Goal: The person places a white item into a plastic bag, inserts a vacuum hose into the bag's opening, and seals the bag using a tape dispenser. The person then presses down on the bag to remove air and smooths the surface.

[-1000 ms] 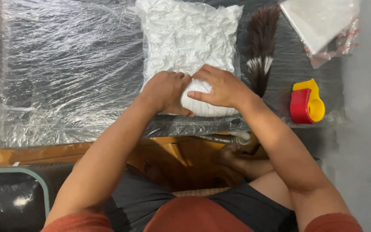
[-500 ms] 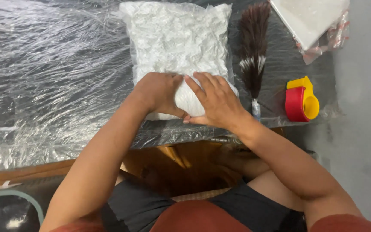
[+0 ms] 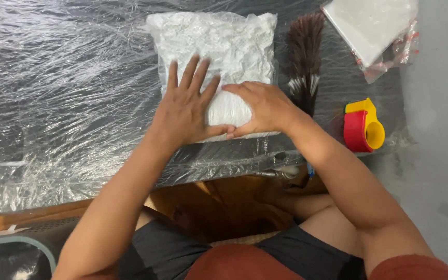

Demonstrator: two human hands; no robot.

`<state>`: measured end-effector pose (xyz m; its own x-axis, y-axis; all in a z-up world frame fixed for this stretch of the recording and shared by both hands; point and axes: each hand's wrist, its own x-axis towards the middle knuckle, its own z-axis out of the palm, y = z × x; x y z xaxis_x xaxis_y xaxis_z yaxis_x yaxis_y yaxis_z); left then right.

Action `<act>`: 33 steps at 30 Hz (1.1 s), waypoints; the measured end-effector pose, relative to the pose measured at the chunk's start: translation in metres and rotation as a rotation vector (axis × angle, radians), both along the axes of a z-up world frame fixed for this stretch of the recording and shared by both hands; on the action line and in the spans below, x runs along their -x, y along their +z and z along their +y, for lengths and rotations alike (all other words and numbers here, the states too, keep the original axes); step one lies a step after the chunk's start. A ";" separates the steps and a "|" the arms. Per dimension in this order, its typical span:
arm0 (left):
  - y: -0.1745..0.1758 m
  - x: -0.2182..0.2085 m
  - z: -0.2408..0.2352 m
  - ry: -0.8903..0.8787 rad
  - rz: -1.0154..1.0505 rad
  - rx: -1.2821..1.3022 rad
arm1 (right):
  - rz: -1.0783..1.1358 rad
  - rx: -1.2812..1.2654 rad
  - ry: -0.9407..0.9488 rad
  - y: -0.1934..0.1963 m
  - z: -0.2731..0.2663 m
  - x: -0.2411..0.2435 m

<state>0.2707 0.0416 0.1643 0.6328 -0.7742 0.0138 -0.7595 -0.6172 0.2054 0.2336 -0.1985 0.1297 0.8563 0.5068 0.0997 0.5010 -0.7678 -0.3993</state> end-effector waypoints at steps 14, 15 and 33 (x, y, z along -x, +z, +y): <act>-0.011 -0.015 0.001 0.116 0.050 0.058 | 0.359 0.159 -0.180 0.049 0.013 -0.015; -0.011 -0.012 0.001 0.116 0.041 0.057 | 0.339 0.171 -0.182 0.050 0.014 -0.010; -0.008 0.110 0.015 -0.007 0.177 -0.009 | 0.298 0.115 -0.059 0.053 0.025 0.122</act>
